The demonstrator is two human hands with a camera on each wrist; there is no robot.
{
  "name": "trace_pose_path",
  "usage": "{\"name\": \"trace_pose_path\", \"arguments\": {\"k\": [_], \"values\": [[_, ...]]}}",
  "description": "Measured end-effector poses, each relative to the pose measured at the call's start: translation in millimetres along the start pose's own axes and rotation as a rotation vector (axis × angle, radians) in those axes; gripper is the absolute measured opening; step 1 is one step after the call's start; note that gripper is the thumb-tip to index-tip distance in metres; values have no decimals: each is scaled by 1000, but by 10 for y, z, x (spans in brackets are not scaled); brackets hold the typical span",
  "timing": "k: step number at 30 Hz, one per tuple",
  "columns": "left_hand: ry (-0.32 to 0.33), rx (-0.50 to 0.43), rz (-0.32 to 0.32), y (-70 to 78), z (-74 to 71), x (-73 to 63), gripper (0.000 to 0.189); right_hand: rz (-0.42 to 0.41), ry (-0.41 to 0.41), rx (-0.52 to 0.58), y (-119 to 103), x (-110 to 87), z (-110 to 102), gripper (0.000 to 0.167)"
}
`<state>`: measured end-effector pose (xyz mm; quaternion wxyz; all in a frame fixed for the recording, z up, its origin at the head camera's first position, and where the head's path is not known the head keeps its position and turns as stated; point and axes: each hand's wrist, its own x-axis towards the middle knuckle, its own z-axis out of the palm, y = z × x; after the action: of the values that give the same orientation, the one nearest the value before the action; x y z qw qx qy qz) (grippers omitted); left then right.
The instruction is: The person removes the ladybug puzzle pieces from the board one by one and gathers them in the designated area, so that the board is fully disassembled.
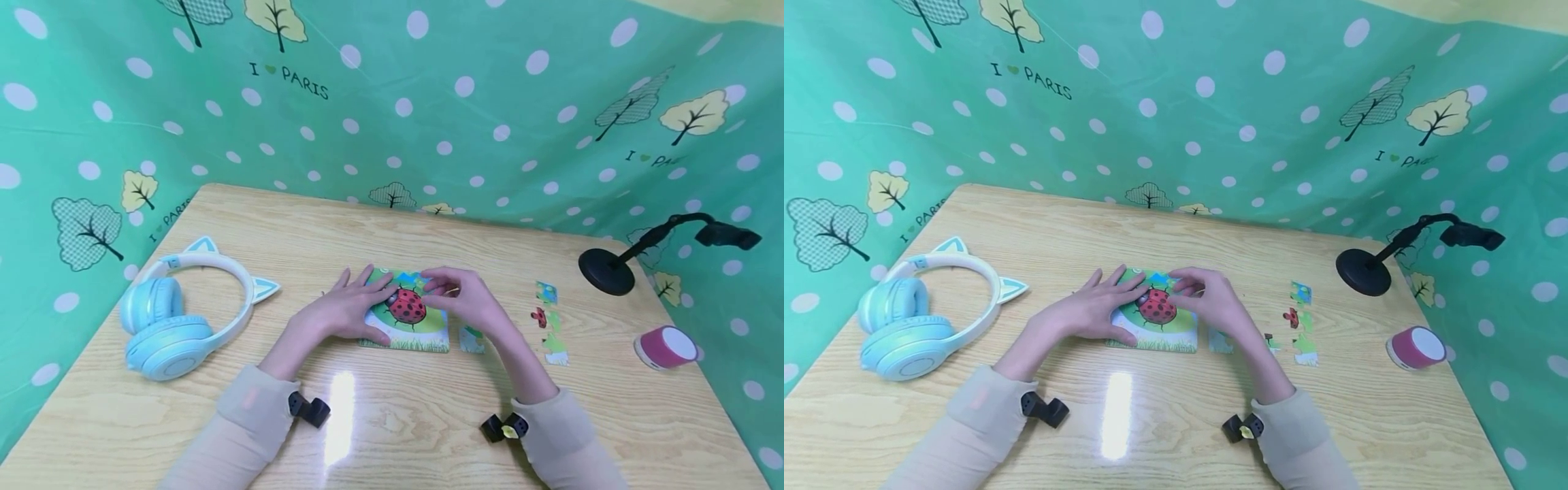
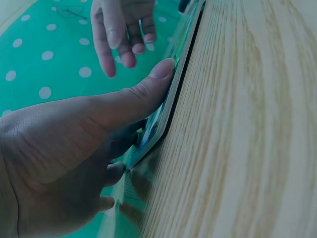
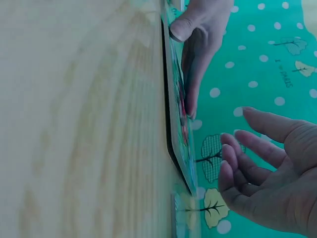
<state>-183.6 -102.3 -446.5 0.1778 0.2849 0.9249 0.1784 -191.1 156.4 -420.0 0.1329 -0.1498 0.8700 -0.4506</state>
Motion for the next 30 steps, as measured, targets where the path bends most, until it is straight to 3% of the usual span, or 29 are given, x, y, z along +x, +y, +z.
{"name": "trace_pose_path", "arguments": {"k": [10, 18, 30], "values": [[-2, 7, -10, 19, -11, 7, 106, 32, -100, -42, 31, -6, 99, 55], [-11, 17, -12, 16, 0, 3, 105, 84, -101, -87, 11, -21, 141, 55], [-12, 24, -2, 20, -6, -9, 103, 99, -77, -151, -34, -43, 167, 49]]}}
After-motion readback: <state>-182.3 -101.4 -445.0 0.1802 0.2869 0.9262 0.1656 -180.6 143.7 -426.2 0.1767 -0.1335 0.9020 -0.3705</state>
